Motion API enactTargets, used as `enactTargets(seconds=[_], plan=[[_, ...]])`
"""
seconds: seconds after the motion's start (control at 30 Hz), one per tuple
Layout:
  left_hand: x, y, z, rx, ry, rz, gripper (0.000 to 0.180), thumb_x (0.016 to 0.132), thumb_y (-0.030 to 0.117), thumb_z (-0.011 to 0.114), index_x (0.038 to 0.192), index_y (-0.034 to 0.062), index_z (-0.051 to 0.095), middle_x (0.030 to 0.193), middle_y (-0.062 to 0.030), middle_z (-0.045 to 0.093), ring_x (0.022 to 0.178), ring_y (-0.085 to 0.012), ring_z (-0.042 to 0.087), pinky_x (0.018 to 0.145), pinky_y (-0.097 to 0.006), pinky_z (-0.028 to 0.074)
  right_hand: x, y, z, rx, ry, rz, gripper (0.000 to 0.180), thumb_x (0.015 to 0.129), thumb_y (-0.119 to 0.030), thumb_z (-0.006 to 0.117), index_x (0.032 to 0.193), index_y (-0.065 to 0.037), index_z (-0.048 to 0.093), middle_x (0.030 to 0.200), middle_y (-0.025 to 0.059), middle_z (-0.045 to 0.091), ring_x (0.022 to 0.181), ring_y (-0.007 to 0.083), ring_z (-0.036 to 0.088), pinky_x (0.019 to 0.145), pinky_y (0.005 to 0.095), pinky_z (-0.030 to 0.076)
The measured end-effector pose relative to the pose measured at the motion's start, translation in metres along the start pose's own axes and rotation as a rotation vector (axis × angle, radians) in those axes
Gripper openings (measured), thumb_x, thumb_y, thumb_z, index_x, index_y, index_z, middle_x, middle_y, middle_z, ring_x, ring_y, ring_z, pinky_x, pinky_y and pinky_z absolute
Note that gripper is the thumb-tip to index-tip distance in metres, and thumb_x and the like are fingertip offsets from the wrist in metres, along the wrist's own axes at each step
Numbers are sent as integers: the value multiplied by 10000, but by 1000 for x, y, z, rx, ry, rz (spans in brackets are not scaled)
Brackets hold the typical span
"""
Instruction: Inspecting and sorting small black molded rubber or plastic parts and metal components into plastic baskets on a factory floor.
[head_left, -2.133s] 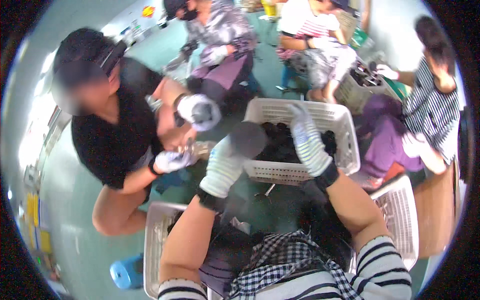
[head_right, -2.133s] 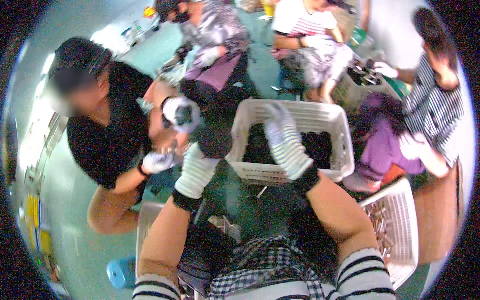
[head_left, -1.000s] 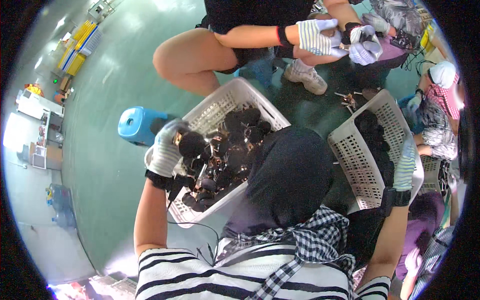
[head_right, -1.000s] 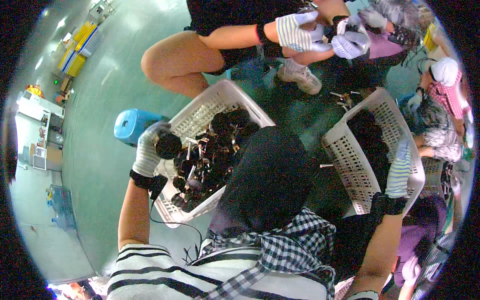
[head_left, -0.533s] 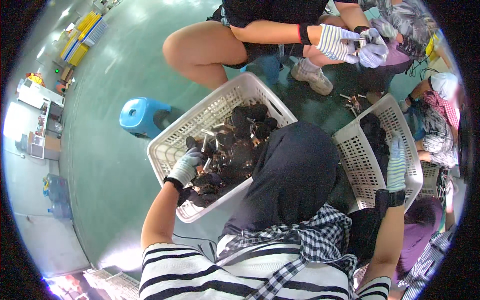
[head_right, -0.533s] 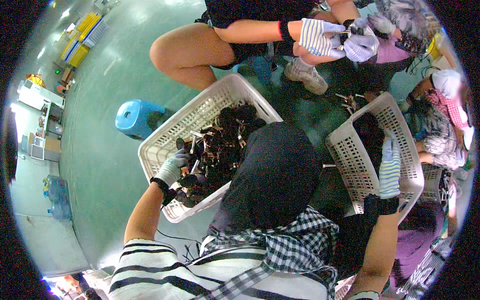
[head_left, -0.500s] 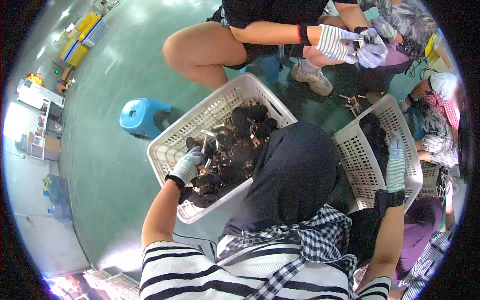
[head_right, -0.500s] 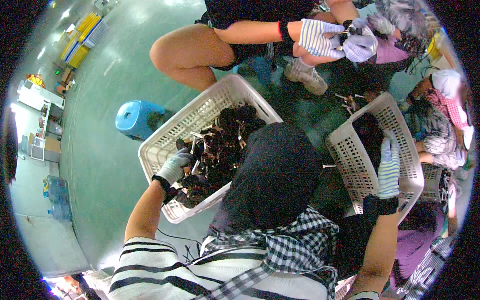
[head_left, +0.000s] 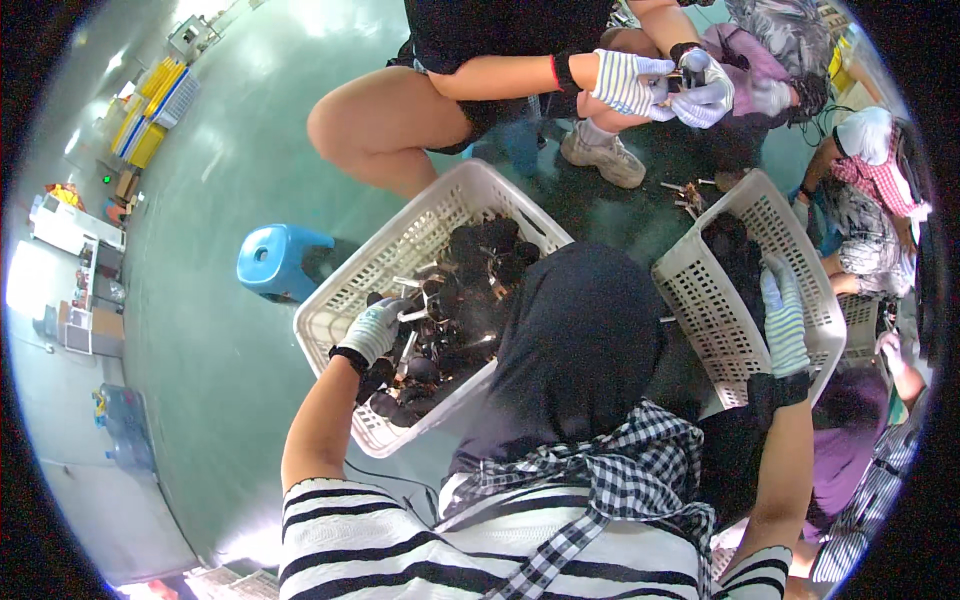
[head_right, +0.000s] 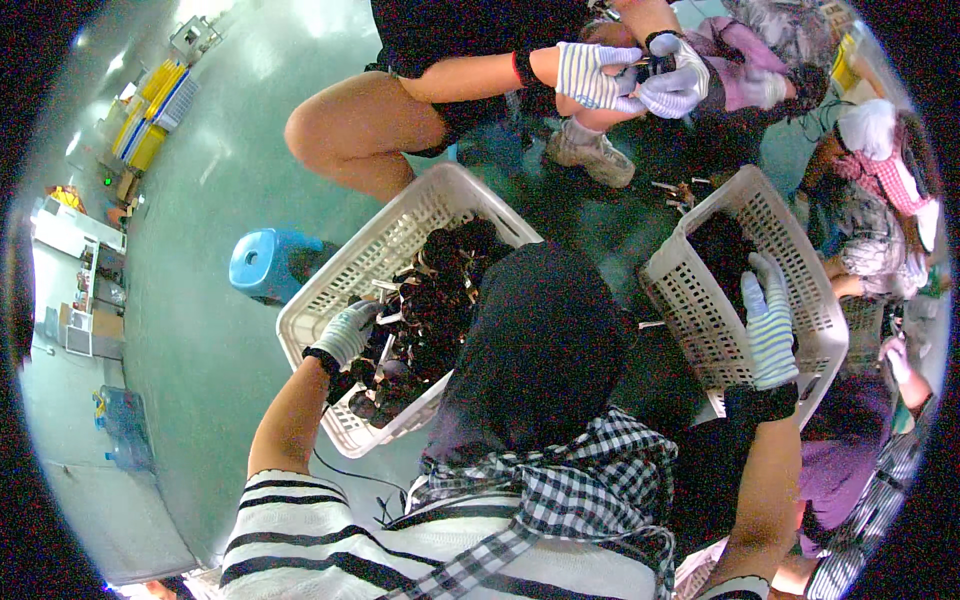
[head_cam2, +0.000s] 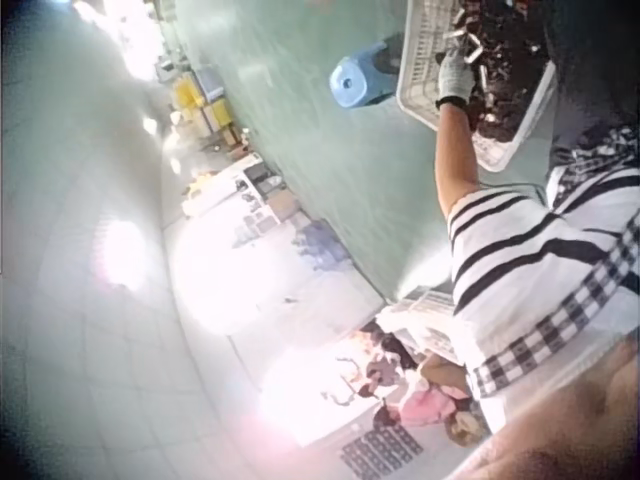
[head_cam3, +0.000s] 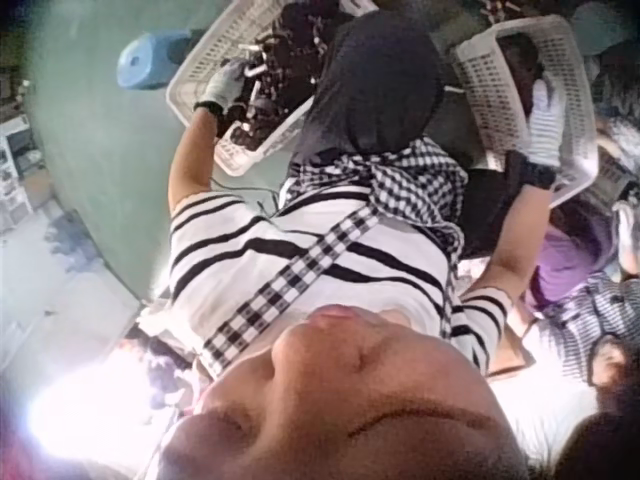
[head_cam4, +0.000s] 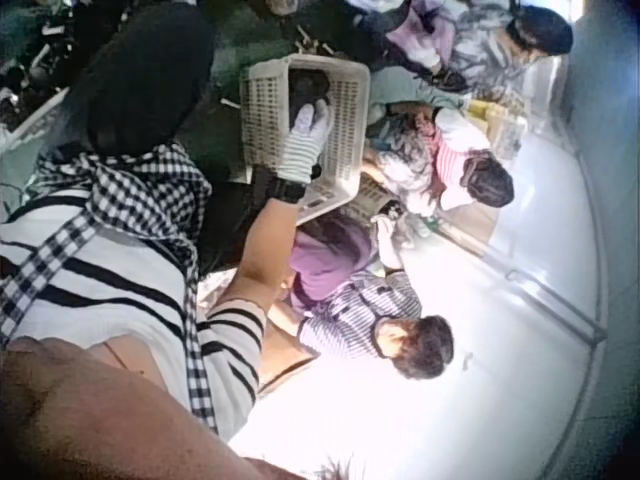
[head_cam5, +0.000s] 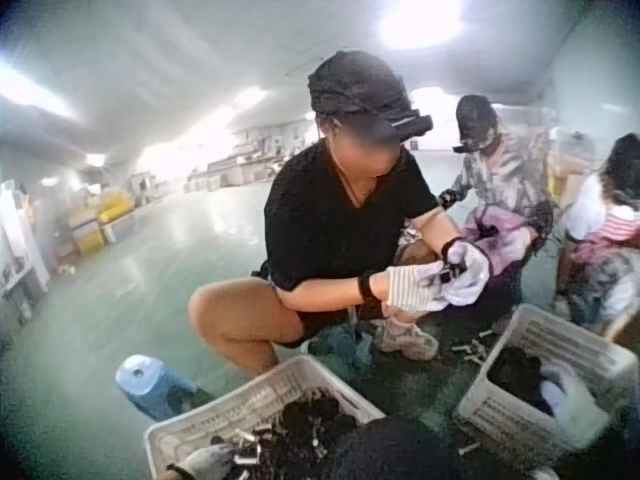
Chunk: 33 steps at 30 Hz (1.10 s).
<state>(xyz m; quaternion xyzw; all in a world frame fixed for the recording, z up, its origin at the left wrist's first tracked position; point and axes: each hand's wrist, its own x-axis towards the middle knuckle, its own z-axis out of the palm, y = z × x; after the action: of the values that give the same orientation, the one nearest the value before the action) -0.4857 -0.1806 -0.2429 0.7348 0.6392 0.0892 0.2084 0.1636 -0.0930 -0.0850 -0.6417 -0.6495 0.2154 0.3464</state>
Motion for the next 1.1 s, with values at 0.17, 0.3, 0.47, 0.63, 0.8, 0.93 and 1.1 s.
enactTargets(seconds=[0.17, 0.3, 0.47, 0.63, 0.8, 0.93, 1.1], plan=[[22, 58, -50, 44, 153, 111, 305, 820, 38, 594, 1122, 63, 624, 1043, -175, 656, 994, -339, 614, 870, -374, 480, -1, -16, -12, 7, 26, -41, 433, 967, -284, 492, 1291, 3, 493, 1293, 156, 516, 1235, 265, 455, 1072, 340, 307], [37, 84, -65, -39, 28, -196, 405, 817, 167, 674, 1190, 37, 585, 984, -162, 672, 854, -273, 643, 783, -353, 500, -4, -31, -9, 19, 47, -55, 415, 962, -278, 499, 1287, -19, 506, 1293, 150, 517, 1231, 262, 459, 1049, 340, 337], [72, 86, -11, -353, -96, -636, 455, 844, 371, 639, 1172, 56, 628, 942, -202, 686, 921, -283, 662, 835, -383, 504, -2, -13, -11, -63, 121, -162, 422, 938, -287, 546, 1269, -26, 531, 1359, 154, 478, 1235, 281, 471, 1006, 357, 383], [71, 100, 31, 151, -49, -447, 572, 833, 362, 618, 1317, 107, 454, 1143, -235, 622, 1116, -370, 574, 932, -424, 454, -7, -11, -16, -19, 88, -52, 414, 926, -267, 566, 1258, -21, 541, 1374, 163, 469, 1251, 289, 462, 1009, 361, 385], [64, 62, 66, -71, 242, -372, 439, 805, 242, 686, 1205, 112, 560, 1069, -204, 654, 1003, -351, 627, 860, -411, 493, -11, -17, -14, -19, 75, -60, 401, 918, -239, 578, 1253, -20, 545, 1379, 172, 460, 1258, 294, 456, 1018, 363, 381], [57, 88, 38, -862, 135, -474, 428, 791, -92, 628, 1202, 3, 555, 1116, -93, 650, 1005, -174, 603, 889, -330, 483, -10, -1, -15, -137, 27, -40, 391, 906, -217, 596, 1246, -30, 549, 1384, 186, 449, 1276, 309, 441, 1040, 374, 367], [-13, 51, -2, -855, 143, -378, 320, 736, -101, 677, 1029, 29, 658, 946, -35, 682, 900, -131, 621, 849, -278, 493, -6, -9, -5, -122, -35, -90, 389, 892, -223, 615, 1230, -38, 558, 1383, 187, 450, 1287, 320, 432, 1060, 387, 355]])
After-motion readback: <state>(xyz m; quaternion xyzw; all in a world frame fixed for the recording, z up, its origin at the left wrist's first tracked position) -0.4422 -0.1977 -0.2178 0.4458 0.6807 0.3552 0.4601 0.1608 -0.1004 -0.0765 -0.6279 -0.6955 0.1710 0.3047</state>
